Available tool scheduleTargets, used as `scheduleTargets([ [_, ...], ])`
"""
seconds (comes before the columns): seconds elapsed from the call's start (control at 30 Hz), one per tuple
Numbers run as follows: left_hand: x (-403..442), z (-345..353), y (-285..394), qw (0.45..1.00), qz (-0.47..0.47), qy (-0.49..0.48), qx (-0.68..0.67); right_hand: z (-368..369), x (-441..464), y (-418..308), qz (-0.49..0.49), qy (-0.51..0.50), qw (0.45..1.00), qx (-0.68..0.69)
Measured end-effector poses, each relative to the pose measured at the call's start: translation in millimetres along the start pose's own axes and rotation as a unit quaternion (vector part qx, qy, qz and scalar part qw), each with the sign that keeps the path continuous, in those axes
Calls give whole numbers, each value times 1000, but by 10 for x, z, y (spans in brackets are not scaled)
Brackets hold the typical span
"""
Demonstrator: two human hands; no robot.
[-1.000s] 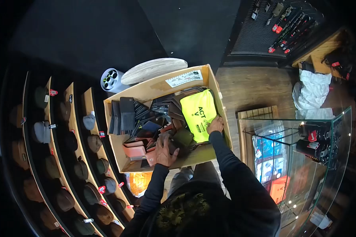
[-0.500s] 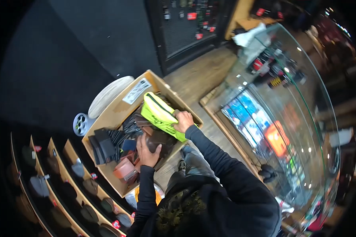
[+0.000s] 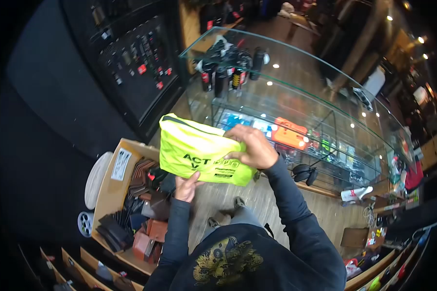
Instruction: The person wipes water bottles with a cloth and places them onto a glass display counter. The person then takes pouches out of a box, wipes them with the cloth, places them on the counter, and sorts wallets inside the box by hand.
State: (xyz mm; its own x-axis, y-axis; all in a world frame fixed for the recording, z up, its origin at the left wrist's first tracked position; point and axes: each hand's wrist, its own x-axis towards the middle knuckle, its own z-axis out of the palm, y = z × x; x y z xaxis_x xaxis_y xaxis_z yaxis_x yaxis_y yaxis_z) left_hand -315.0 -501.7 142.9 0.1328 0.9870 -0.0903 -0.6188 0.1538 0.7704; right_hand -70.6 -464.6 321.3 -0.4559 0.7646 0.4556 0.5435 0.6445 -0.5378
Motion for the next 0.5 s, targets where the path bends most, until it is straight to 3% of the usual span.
scheduleTargets([
  [0.13,322,952,-275,998,-45,-49,-17,-719,-317,-7,34,137,965,-223],
  [0.2,509,1495,-392,995,-40,-87,-26,-1100,-487,82,12,213,921,-325],
  [0.3,751,2343,-453,990,-55,-129,-17,-1675,-800,311,106,293,845,-436],
  [0.37,917,2844,-609,988,-63,-140,-4,-2091,-1022,566,159,362,801,-450],
  [0.5,1227,3840,-918,985,-92,-142,-35,-2952,-1368,1428,177,424,820,-341],
])
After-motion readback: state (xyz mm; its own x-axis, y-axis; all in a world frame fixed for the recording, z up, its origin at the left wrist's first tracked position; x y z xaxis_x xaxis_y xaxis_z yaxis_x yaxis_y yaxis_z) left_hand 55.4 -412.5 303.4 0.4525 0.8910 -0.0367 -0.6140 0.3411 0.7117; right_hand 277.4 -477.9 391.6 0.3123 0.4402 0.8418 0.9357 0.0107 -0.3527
